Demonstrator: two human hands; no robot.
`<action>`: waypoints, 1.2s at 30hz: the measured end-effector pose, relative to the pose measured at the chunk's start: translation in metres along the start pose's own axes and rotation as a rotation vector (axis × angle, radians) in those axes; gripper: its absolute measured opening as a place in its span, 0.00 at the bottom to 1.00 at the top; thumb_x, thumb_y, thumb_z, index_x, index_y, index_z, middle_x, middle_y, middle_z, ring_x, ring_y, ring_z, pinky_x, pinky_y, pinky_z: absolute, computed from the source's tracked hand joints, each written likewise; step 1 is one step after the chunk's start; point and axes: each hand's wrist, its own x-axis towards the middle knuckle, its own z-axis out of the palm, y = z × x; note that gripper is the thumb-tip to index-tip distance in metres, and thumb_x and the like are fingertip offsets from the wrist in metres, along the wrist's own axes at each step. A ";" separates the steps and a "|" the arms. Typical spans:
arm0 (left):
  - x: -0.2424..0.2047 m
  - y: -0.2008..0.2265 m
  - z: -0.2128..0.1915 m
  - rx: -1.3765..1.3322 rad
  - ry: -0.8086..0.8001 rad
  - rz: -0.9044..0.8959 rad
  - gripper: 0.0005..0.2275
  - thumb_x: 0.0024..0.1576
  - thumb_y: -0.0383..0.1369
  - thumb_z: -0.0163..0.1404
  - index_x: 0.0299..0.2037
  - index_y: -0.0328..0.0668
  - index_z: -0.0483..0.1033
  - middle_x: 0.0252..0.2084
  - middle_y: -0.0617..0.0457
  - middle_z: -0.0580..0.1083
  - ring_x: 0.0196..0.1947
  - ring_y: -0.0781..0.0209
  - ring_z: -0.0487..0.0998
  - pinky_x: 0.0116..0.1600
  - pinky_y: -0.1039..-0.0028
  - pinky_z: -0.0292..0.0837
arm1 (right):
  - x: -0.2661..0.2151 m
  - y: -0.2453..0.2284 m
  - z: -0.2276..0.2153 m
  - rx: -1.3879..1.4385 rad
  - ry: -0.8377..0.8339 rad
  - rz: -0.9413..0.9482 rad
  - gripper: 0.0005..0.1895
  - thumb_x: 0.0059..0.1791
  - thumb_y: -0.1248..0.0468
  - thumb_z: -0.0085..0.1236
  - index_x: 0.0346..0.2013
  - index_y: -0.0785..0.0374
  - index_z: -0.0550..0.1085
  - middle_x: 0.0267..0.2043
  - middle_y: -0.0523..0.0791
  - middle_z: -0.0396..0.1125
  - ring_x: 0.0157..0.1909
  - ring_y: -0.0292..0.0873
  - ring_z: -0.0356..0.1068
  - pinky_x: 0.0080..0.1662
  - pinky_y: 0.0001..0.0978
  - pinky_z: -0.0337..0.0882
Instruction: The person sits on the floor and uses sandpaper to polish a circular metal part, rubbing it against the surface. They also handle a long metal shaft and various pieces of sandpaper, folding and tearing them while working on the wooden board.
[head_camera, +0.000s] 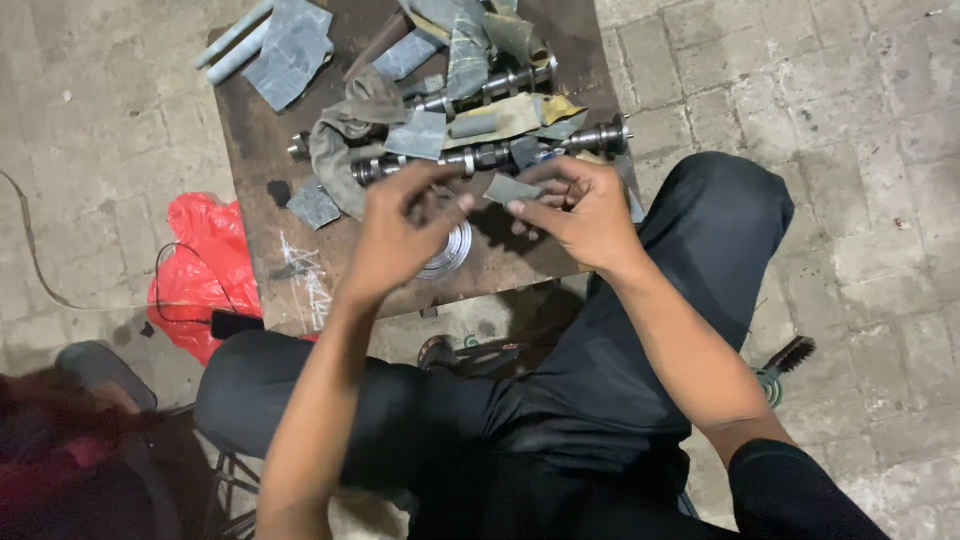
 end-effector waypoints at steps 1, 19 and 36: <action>-0.009 -0.003 0.001 -0.001 0.003 -0.005 0.12 0.54 0.32 0.64 0.47 0.39 0.81 0.33 0.42 0.77 0.25 0.47 0.76 0.31 0.65 0.68 | -0.001 0.004 0.002 -0.001 -0.004 0.004 0.16 0.46 0.77 0.66 0.47 0.74 0.74 0.33 0.52 0.74 0.32 0.39 0.76 0.30 0.29 0.79; -0.039 -0.010 -0.007 -0.510 0.069 -0.354 0.05 0.55 0.25 0.59 0.38 0.33 0.78 0.25 0.50 0.75 0.20 0.73 0.68 0.23 0.84 0.65 | 0.007 -0.013 0.038 -0.309 -0.224 -0.096 0.07 0.48 0.73 0.66 0.26 0.68 0.78 0.18 0.50 0.71 0.22 0.38 0.72 0.28 0.28 0.72; -0.035 -0.010 -0.026 -0.071 0.107 -0.122 0.04 0.57 0.31 0.58 0.39 0.43 0.82 0.28 0.45 0.79 0.25 0.48 0.80 0.28 0.67 0.73 | 0.048 -0.030 0.045 -0.466 -0.508 -0.160 0.03 0.49 0.71 0.61 0.35 0.62 0.81 0.22 0.45 0.74 0.28 0.36 0.71 0.37 0.31 0.71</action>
